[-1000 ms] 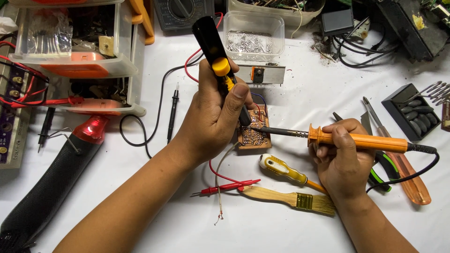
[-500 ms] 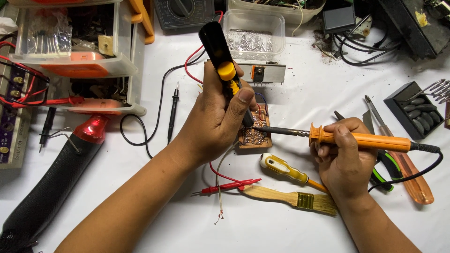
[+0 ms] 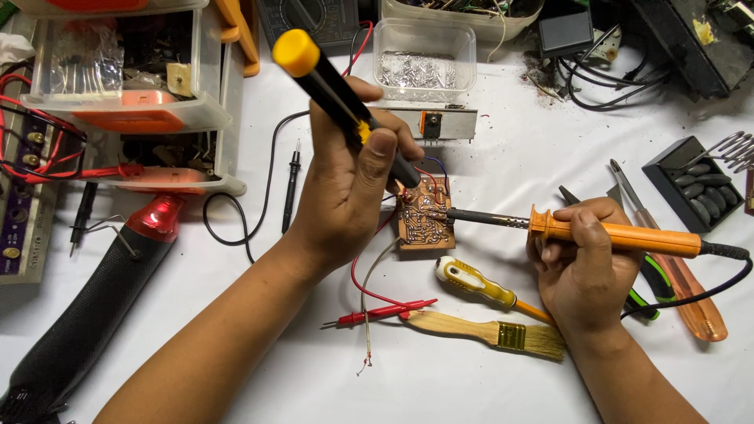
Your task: Desoldering electronic components from a printed circuit board using a soldering iron and a manual desoldering pump.
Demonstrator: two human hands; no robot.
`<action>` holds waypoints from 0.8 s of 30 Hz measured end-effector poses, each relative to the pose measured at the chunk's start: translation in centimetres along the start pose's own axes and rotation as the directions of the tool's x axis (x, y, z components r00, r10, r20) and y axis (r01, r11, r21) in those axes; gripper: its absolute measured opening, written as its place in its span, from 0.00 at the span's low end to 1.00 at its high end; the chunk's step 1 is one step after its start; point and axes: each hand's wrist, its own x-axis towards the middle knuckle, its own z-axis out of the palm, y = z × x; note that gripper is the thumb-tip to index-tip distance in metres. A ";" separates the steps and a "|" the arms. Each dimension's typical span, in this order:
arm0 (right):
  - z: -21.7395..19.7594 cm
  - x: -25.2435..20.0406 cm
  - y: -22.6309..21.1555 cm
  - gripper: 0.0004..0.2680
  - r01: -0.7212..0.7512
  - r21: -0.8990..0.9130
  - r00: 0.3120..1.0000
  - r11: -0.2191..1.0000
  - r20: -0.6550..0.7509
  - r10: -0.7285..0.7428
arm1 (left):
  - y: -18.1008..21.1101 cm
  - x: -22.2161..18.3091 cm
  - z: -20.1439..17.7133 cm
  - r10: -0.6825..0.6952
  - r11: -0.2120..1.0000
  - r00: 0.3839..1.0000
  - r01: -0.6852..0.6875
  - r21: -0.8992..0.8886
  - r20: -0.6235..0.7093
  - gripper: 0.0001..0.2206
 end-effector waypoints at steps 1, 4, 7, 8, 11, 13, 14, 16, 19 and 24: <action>-0.1 0.0 0.0 0.06 -0.017 0.003 1.000 1.000 0.001 0.017 | 0.2 0.0 0.0 -0.020 0.999 1.000 0.020 -0.028 -0.024 0.14; 0.0 0.0 0.0 0.07 -0.022 0.008 1.000 1.000 -0.003 0.022 | 0.1 -0.1 0.0 -0.054 0.993 0.996 0.047 -0.105 -0.072 0.15; 0.0 0.0 0.0 0.07 -0.006 0.008 1.000 1.000 0.001 0.006 | -0.2 -0.1 -0.3 -0.049 0.981 0.992 0.026 -0.190 -0.118 0.13; -0.1 0.1 0.0 0.07 0.000 0.009 1.000 1.000 0.009 -0.001 | -0.2 0.1 -0.4 -0.026 0.974 0.990 -0.005 -0.225 -0.138 0.12; 0.0 0.1 0.2 0.06 -0.006 0.017 1.000 1.000 -0.007 0.007 | -0.7 0.3 -1.0 -0.178 0.819 0.976 0.076 -0.569 -0.126 0.10; -0.1 0.2 0.2 0.06 0.006 0.025 1.000 1.000 0.010 -0.006 | 0.9 1.5 -1.2 -0.185 0.741 0.975 0.058 -0.669 -0.121 0.09; -0.1 0.2 0.2 0.06 0.014 0.030 1.000 0.999 0.024 -0.014 | 1.6 2.1 -1.3 -0.198 0.650 0.974 0.044 -0.759 -0.114 0.10; -0.2 0.1 0.2 0.06 -0.002 0.034 1.000 0.999 0.017 0.001 | 4.3 3.3 -1.2 -0.213 0.652 0.969 0.047 -0.756 -0.124 0.19; -0.2 0.0 0.2 0.06 -0.023 0.023 1.000 0.999 0.012 0.023 | 6.4 5.8 -1.1 -0.269 0.630 0.950 0.049 -0.775 -0.159 0.29; -0.3 0.1 0.2 0.06 -0.023 0.022 1.000 1.000 0.006 0.022 | 4.3 9.5 -1.0 -0.251 0.744 0.944 0.047 -0.667 -0.213 0.29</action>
